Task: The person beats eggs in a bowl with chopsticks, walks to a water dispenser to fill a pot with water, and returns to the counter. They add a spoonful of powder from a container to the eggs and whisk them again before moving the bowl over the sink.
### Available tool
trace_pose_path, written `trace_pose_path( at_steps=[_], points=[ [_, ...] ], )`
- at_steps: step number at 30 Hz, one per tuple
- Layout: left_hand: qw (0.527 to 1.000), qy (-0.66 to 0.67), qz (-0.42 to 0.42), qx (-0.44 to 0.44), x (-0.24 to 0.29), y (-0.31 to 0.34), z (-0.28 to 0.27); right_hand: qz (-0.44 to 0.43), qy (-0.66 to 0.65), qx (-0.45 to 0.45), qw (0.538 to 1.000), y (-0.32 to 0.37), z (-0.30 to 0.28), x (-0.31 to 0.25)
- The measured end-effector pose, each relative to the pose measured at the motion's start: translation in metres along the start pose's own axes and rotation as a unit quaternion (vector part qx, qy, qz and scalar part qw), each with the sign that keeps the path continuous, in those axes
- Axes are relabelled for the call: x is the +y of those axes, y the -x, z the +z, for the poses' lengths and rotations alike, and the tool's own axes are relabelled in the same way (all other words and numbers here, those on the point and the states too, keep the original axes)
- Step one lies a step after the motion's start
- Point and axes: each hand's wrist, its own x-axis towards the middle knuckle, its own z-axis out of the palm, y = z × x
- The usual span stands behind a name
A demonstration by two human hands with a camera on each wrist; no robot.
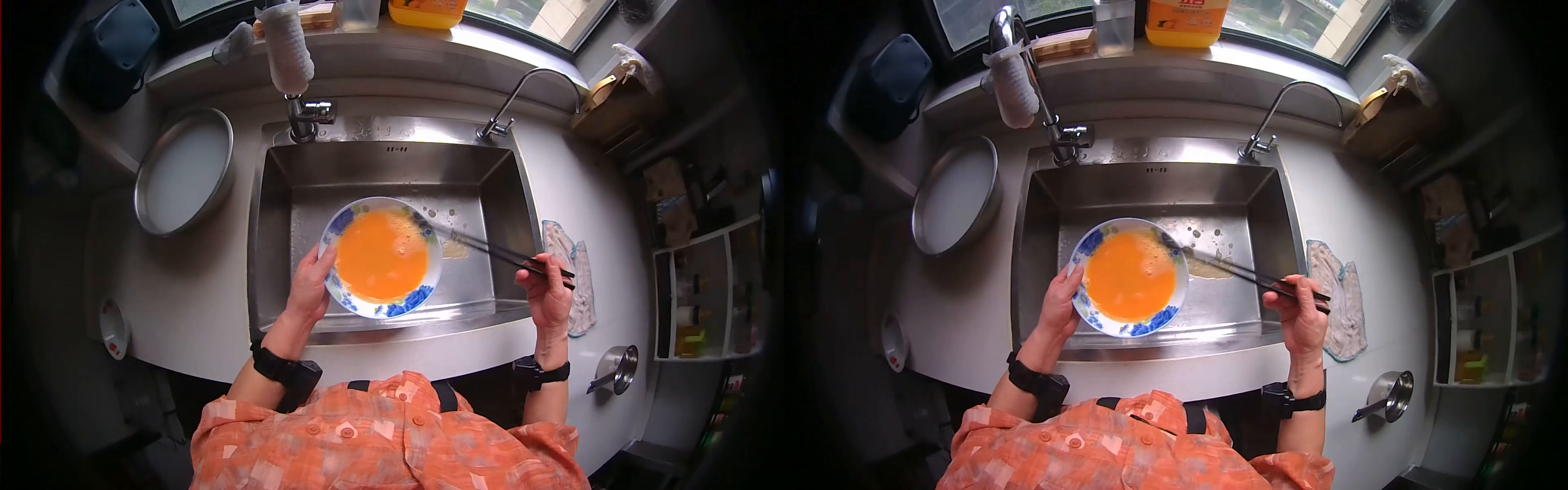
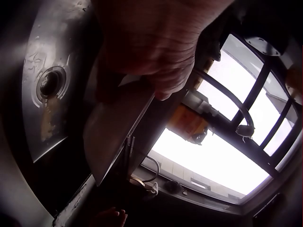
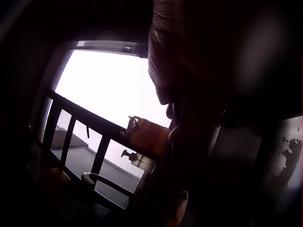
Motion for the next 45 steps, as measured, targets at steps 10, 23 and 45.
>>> trace_pose_path(
  at_steps=[10,23,45],
  points=[
    [1.0,0.015,-0.007,-0.01,-0.004,-0.002,-0.005,0.039,0.057,-0.063,0.996,-0.006,0.013,0.001],
    [1.0,0.005,-0.019,-0.004,-0.002,0.0,-0.002,-0.003,0.148,0.017,0.989,-0.03,0.002,0.032],
    [1.0,0.007,-0.017,-0.004,-0.004,-0.002,-0.005,-0.045,-0.02,0.048,0.998,-0.007,0.014,0.02]
  ],
)
